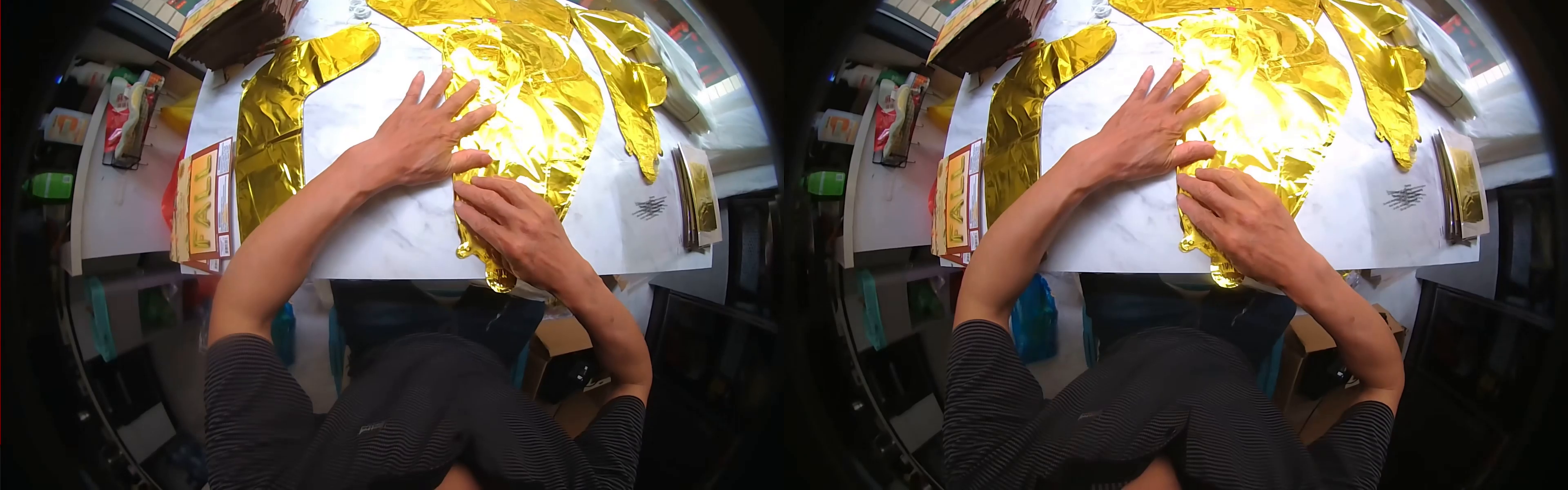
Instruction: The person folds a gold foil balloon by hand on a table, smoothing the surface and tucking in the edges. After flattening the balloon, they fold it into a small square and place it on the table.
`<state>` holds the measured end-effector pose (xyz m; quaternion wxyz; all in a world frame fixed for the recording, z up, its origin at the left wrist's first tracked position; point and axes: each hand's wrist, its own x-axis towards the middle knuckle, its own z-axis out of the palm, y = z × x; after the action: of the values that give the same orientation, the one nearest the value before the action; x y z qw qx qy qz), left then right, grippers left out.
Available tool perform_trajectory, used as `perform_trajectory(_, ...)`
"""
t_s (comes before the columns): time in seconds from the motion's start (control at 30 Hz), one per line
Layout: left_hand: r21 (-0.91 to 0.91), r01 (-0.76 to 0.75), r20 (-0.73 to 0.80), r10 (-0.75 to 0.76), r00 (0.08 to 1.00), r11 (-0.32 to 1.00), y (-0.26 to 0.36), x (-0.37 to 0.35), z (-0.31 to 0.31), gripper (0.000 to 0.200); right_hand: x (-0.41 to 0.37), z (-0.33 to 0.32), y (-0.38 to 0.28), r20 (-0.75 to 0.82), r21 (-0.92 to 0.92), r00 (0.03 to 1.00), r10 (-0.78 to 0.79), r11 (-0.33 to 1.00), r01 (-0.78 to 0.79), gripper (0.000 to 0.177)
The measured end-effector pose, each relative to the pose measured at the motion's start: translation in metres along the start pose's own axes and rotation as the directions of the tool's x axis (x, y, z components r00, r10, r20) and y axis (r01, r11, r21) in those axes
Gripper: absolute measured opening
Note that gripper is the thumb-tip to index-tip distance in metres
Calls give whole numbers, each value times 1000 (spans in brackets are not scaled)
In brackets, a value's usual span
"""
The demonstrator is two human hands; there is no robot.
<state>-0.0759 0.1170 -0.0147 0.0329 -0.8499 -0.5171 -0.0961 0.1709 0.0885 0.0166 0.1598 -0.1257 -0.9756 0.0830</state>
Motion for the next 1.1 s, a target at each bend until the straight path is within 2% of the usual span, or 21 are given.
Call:
perform_trajectory(0.07,-20,-16,-63,15,998,1000,-2,1,5,79,-4,-1,-3,-7,18,1000,-12,1000,12,40)
perform_trajectory(0.47,-31,-13,-25,12,1000,999,-2,2,3,83,-13,-7,-16,46,40,999,10,999,-12,42)
perform_trajectory(0.7,-7,-30,-19,30,999,1000,-4,5,-1,83,-14,-2,-14,18,25,1000,-6,1000,6,42)
perform_trajectory(0.8,-41,-11,59,14,998,999,0,10,-11,80,-15,-1,-12,-14,31,1000,-16,999,16,41)
perform_trajectory(0.9,-34,-30,-14,30,999,999,3,26,2,78,-16,3,-10,-9,60,1000,-21,998,22,39)
perform_trajectory(0.97,-119,-36,-139,19,990,992,4,37,12,77,-17,3,-11,-14,56,1000,-19,998,19,38)
perform_trajectory(1.1,-106,-32,-107,20,994,994,3,48,12,76,-18,6,-10,-26,66,1000,-4,998,6,37)
